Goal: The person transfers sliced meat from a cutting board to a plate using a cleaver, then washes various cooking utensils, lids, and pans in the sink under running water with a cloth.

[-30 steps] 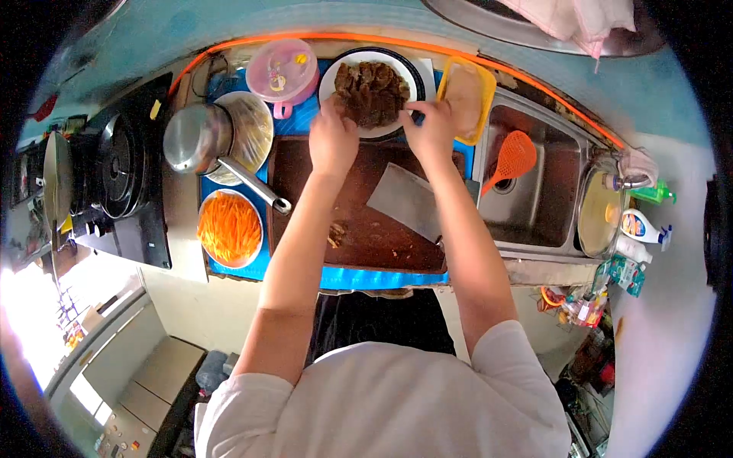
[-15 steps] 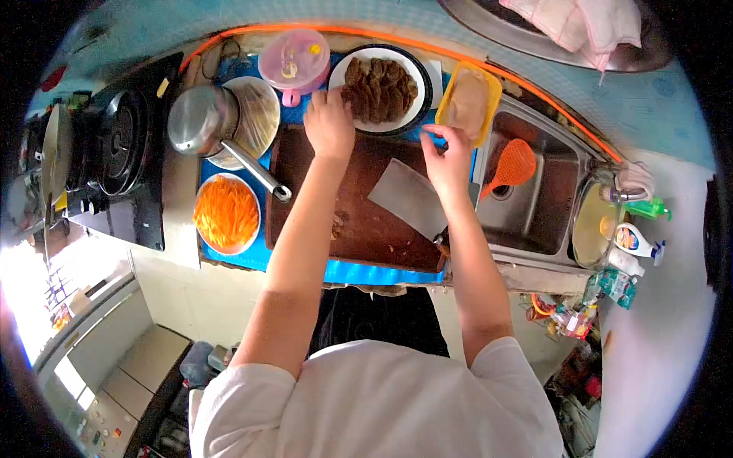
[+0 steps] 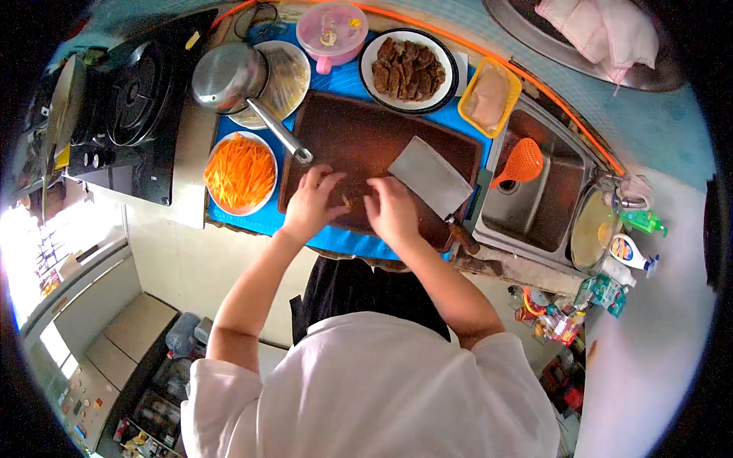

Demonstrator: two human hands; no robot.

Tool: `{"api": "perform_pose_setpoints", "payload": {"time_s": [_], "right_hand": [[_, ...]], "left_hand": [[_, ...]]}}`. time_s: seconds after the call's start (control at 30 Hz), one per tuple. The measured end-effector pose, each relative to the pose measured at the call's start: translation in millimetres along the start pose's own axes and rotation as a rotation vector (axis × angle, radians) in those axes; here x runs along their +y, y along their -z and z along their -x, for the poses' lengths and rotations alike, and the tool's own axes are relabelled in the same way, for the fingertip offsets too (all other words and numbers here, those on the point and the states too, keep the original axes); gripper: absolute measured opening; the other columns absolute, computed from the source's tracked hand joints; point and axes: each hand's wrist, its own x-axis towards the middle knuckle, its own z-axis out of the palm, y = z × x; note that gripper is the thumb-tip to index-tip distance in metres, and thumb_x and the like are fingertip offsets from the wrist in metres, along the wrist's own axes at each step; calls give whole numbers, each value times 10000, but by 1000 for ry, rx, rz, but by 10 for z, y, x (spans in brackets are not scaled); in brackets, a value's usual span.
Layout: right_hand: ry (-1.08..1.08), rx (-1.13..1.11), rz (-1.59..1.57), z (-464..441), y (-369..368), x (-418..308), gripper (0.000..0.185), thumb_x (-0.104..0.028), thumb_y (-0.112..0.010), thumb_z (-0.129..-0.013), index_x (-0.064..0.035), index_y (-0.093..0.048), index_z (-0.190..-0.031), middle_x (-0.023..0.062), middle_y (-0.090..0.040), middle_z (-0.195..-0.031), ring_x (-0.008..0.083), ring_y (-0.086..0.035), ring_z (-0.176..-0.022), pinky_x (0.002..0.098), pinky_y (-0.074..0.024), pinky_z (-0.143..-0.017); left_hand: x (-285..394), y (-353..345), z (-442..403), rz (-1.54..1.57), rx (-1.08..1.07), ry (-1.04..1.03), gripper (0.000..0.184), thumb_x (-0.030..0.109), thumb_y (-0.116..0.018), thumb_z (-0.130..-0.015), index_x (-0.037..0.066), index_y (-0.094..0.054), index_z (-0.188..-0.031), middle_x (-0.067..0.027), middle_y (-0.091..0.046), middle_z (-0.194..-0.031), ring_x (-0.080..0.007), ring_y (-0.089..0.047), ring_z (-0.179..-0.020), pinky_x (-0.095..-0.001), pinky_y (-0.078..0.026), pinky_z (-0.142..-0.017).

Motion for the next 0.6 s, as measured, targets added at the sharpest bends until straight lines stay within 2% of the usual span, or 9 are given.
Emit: {"api": "perform_pose_setpoints", "payload": {"time_s": [0.13,0.17,0.2,0.27,0.3,0.33,0.4,0.5,0.6], "right_hand": [[-38,151,259,321,553,381,384,-73,-620,-691,-39,-461,-1038,170,-515,-969,360,-477,-926,454,-373,-817],[-48,143,334,457,715,508,410,-97,-620,-690,-32,-443,-1055,181,-496,-985,368,-457,-948,454,-367,-832],[-55,136,409,575,845,620,439,-122,-619,-689,-26,-425,-1071,192,-477,-1002,375,-438,-970,454,-361,-846],[-156,-28,477,815,900,855,471,-99,-608,-661,-17,-409,-1080,197,-466,-1002,372,-434,-969,470,-364,-835],[-101,-18,399,865,871,969,465,-85,-589,-662,-27,-409,-1087,201,-462,-998,379,-450,-941,485,-369,-828],[-152,-32,406,843,854,943,454,-90,-580,-675,-18,-406,-1088,198,-464,-1000,379,-468,-908,466,-383,-823],[-166,-44,464,755,788,974,477,-93,-581,-681,-13,-387,-1109,199,-477,-1020,372,-487,-915,436,-404,-796],[-83,207,381,666,841,871,394,-135,-624,-713,-19,-451,-1049,167,-542,-934,323,-548,-831,390,-452,-673],[-179,270,206,761,1091,701,258,-195,-651,-758,-26,-543,-920,129,-579,-755,279,-574,-637,339,-451,-526]], "left_hand": [[49,-95,-41,22,-35,-25,650,136,-738,-608,170,-469,-1199,-124,-404,-1167,-332,-445,-1067,-400,-440,-860],[29,-100,-47,50,-66,-23,608,181,-720,-644,151,-474,-1200,-153,-404,-1167,-363,-426,-1085,-414,-396,-908],[-3,-110,-45,65,-62,-42,605,176,-720,-644,151,-476,-1197,-152,-405,-1166,-363,-429,-1082,-414,-398,-905],[-80,-151,-39,90,-56,-84,598,167,-719,-644,150,-481,-1193,-151,-407,-1164,-361,-436,-1076,-412,-403,-900],[-99,-176,-33,78,-31,-108,577,164,-712,-654,147,-488,-1185,-149,-410,-1167,-357,-446,-1067,-405,-411,-893],[-87,-176,-35,76,-18,-122,564,162,-708,-662,148,-492,-1182,-146,-418,-1163,-354,-454,-1060,-403,-418,-885],[-102,-205,-26,72,-11,-130,548,168,-699,-674,153,-493,-1181,-151,-434,-1143,-356,-459,-1052,-404,-419,-885],[-92,-248,-5,98,84,-120,520,170,-688,-688,156,-501,-1173,-149,-454,-1112,-353,-470,-1026,-406,-424,-867],[-32,-279,42,102,107,-69,493,170,-680,-698,153,-512,-1162,-147,-464,-1087,-349,-480,-997,-404,-428,-848]]}}
